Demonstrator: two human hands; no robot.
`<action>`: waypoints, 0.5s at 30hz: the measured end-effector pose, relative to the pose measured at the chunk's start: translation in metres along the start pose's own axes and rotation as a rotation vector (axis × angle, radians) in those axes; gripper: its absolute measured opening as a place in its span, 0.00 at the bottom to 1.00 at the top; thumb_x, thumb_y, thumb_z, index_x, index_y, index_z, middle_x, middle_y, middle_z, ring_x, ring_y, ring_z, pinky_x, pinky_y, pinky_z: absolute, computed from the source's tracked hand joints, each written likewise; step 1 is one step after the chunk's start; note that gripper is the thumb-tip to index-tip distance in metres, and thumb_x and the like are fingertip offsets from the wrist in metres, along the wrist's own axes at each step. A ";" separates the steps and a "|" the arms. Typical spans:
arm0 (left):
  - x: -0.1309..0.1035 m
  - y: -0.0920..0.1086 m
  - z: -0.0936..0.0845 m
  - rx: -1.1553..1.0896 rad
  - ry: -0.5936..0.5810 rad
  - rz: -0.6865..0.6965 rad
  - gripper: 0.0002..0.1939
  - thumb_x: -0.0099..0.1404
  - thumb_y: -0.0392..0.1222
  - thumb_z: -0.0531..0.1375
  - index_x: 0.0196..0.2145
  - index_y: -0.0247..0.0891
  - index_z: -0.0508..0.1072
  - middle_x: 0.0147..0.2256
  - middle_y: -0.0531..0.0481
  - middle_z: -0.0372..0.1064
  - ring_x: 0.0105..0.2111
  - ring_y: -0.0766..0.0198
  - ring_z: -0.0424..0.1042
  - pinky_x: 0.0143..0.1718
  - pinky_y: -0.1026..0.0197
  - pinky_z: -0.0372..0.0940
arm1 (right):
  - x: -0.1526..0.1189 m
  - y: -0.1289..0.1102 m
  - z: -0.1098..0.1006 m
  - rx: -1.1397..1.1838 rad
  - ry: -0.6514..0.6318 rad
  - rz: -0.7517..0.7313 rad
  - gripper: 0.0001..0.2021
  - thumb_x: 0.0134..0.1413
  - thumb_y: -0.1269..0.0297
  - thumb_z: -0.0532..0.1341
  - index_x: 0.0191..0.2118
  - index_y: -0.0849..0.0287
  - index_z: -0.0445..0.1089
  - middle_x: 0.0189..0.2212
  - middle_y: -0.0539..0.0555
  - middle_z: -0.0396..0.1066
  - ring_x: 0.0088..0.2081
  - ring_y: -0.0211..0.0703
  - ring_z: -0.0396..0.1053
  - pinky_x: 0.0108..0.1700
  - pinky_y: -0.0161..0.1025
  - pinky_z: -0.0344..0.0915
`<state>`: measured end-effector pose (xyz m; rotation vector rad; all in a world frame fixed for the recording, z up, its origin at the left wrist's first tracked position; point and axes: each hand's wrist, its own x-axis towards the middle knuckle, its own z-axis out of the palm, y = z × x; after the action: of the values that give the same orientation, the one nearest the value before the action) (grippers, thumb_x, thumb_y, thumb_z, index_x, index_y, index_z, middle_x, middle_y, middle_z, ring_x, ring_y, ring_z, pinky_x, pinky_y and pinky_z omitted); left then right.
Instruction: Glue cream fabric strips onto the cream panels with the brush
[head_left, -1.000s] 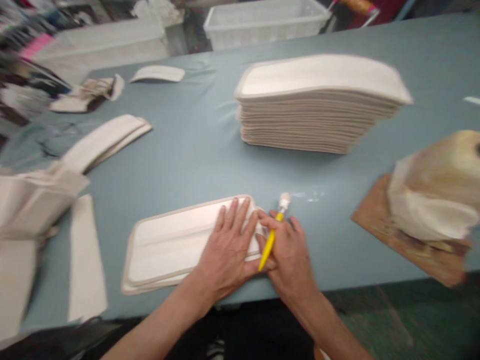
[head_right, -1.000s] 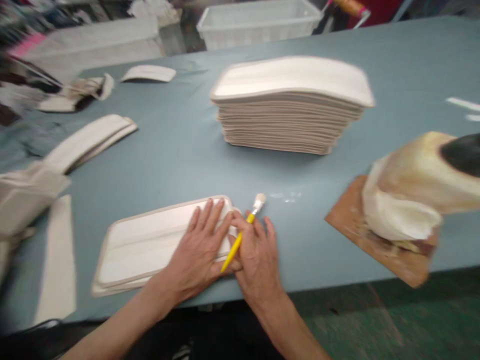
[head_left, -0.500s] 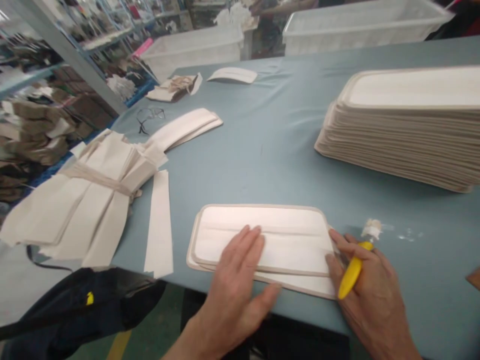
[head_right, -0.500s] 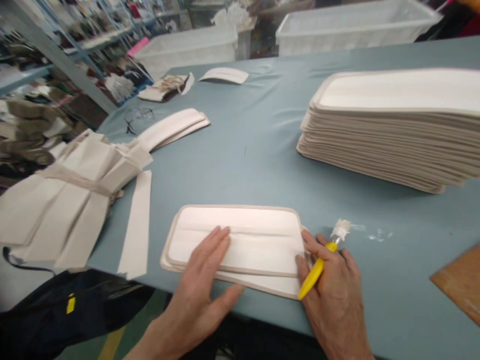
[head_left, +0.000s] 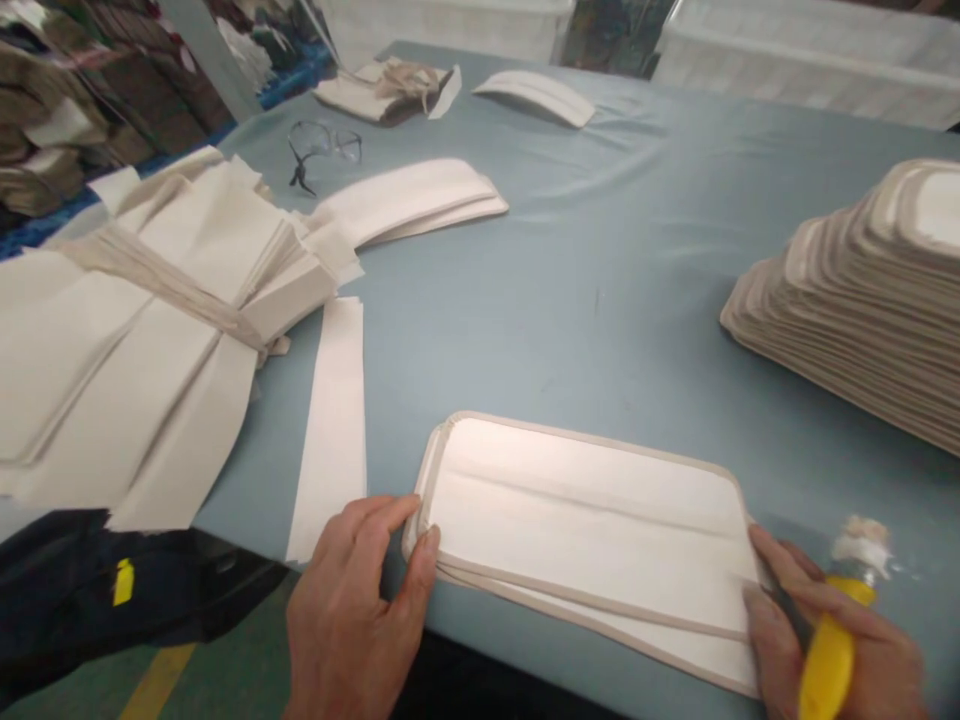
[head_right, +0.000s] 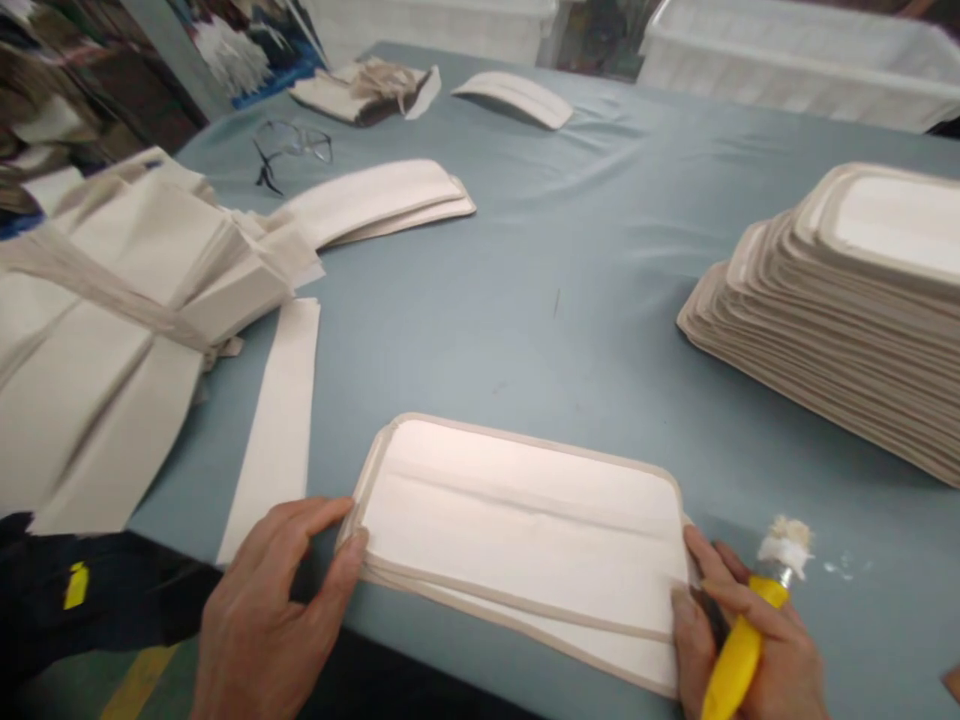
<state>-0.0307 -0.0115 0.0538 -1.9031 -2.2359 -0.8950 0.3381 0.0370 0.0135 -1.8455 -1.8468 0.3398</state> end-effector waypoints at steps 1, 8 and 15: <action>0.002 -0.001 0.001 0.001 -0.002 0.020 0.08 0.78 0.44 0.58 0.49 0.39 0.74 0.44 0.49 0.75 0.45 0.63 0.75 0.50 0.60 0.67 | 0.000 0.001 -0.001 0.005 -0.003 0.023 0.17 0.68 0.47 0.60 0.43 0.57 0.76 0.59 0.65 0.77 0.60 0.65 0.74 0.66 0.65 0.67; 0.004 -0.013 0.001 0.020 -0.080 0.123 0.15 0.75 0.38 0.61 0.58 0.38 0.73 0.45 0.47 0.74 0.42 0.60 0.74 0.47 0.57 0.68 | -0.001 0.000 -0.002 -0.005 0.062 0.048 0.30 0.65 0.30 0.60 0.46 0.56 0.77 0.56 0.69 0.78 0.57 0.71 0.76 0.62 0.68 0.70; 0.003 -0.016 -0.002 0.059 -0.187 0.164 0.17 0.76 0.40 0.58 0.61 0.42 0.72 0.45 0.47 0.70 0.40 0.60 0.71 0.45 0.56 0.66 | 0.000 -0.007 -0.004 -0.056 0.083 0.044 0.31 0.65 0.29 0.58 0.43 0.56 0.77 0.53 0.71 0.79 0.54 0.71 0.78 0.58 0.69 0.73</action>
<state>-0.0471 -0.0110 0.0503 -2.1858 -2.1327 -0.6458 0.3344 0.0357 0.0205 -1.9110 -1.7788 0.2251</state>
